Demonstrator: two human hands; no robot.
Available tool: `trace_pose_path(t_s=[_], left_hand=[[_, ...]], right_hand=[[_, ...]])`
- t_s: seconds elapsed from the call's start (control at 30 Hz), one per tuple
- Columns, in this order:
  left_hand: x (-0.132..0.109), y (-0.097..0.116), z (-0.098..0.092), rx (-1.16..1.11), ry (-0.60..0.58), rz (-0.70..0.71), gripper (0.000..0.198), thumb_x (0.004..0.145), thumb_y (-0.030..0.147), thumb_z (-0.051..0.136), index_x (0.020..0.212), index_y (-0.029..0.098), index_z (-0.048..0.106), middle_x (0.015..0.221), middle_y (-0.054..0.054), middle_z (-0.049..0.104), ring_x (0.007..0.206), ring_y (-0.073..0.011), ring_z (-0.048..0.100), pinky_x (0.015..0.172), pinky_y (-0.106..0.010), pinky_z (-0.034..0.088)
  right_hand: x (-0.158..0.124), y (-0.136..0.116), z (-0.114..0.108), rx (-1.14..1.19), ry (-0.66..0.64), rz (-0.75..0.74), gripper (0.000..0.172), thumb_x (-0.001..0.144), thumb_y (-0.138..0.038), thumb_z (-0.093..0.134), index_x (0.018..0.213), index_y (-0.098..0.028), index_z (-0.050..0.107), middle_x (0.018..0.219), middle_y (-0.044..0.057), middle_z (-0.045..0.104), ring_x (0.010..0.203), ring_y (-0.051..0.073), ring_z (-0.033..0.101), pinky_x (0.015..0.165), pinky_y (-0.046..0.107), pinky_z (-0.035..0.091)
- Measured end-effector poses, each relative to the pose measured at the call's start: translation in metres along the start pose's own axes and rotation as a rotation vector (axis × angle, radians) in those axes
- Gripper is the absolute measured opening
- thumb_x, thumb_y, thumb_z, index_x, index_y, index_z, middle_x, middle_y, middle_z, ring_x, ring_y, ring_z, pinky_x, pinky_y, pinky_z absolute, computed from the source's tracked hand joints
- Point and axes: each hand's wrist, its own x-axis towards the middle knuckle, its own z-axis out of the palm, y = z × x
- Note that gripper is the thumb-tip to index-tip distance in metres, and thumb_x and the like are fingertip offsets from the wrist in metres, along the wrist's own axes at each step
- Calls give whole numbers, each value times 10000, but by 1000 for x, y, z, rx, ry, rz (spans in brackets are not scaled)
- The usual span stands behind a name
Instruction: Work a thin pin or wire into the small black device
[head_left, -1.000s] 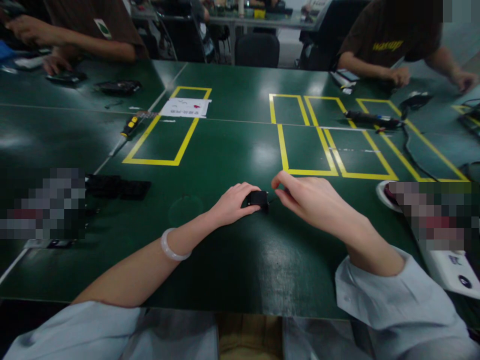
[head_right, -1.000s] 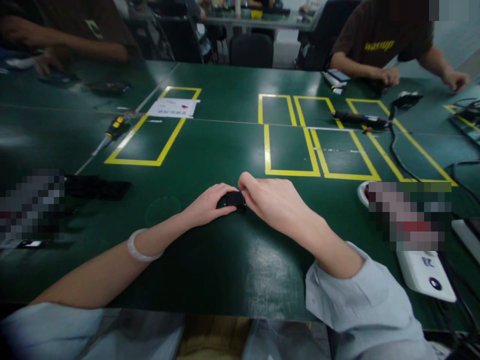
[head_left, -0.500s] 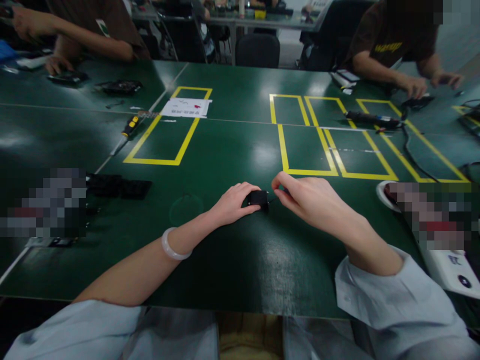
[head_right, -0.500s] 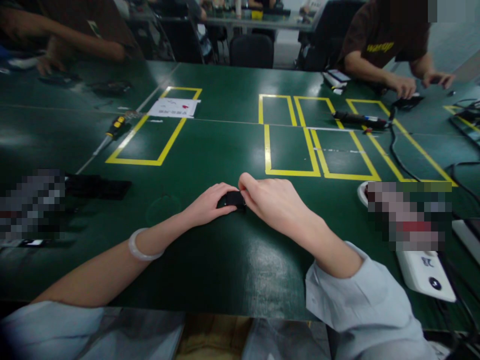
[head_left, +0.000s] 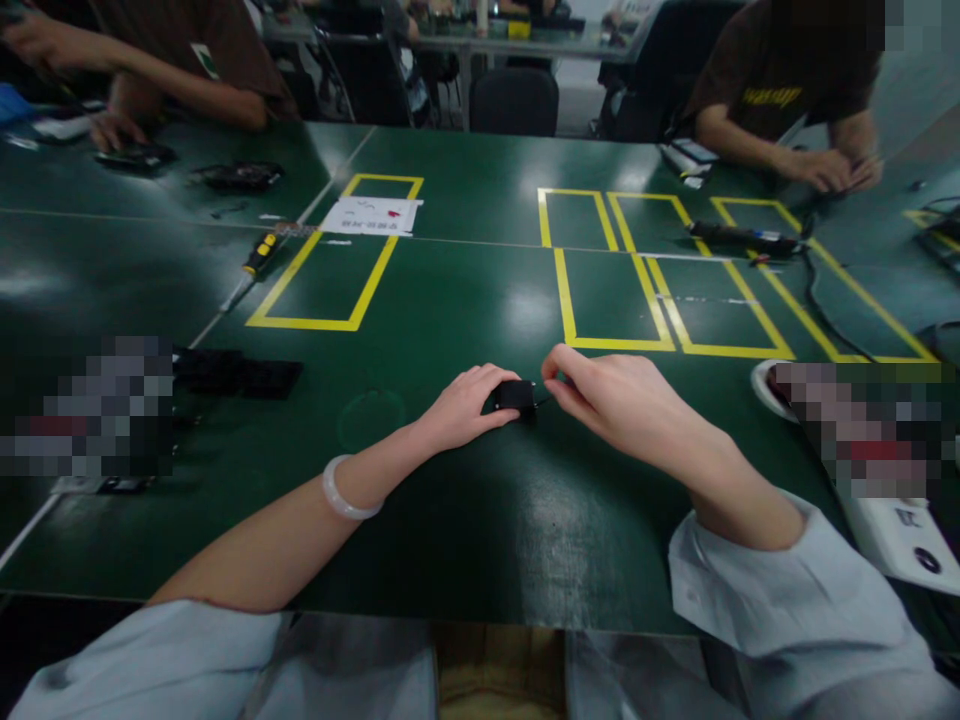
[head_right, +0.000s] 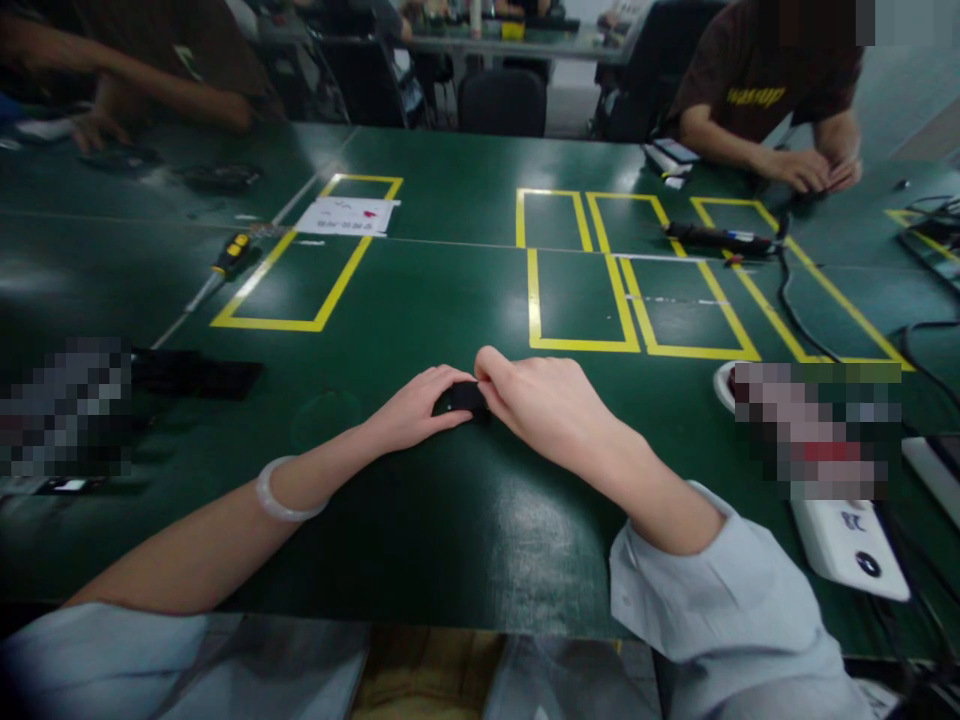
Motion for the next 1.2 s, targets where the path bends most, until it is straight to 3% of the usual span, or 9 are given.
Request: trace_pose_path(t_s=[0.2,0.5,0.9,1.07,1.2], left_hand=[[0,1,-1,6,1,1,343,888,392,573,1187,231,524,1146,-62,586,1059,-249,539,936,-403,430],[0,0,1,10,8,6,346,886,386,573,1189,227,525,1145,-60,588,1058,-243,542,941,-401,428],[0,1,-1,3,10,7,337,883,389,577,1175,225,535,1133,-60,590,1047,-242,542,932,-396,428],[0,1,-1,-3,0,10,347,887,388,578,1188,223,527,1142,-59,587,1063,-241,535,948,-394,422],[0,3,-2,-3,-9,-2,342,894,404,566,1184,226,532,1144,-62,585,1055,-243,540,941,-396,425]], right_hand=[[-2,2,0,57,34,-33,172,937,-272,393,1040,-190,504,732,5,644,598,151,571,523,248,244],[-1,-1,-1,34,9,6,301,978,-429,340,980,-198,532,694,13,639,599,159,574,523,250,225],[-3,2,0,51,45,-18,174,945,-277,373,1044,-190,487,743,8,647,587,148,561,522,249,244],[-2,1,-2,37,24,-10,259,971,-399,358,1006,-194,512,710,8,637,588,156,566,526,250,239],[-1,2,0,-2,9,10,276,979,-372,324,1010,-188,528,689,18,637,569,156,561,519,252,230]])
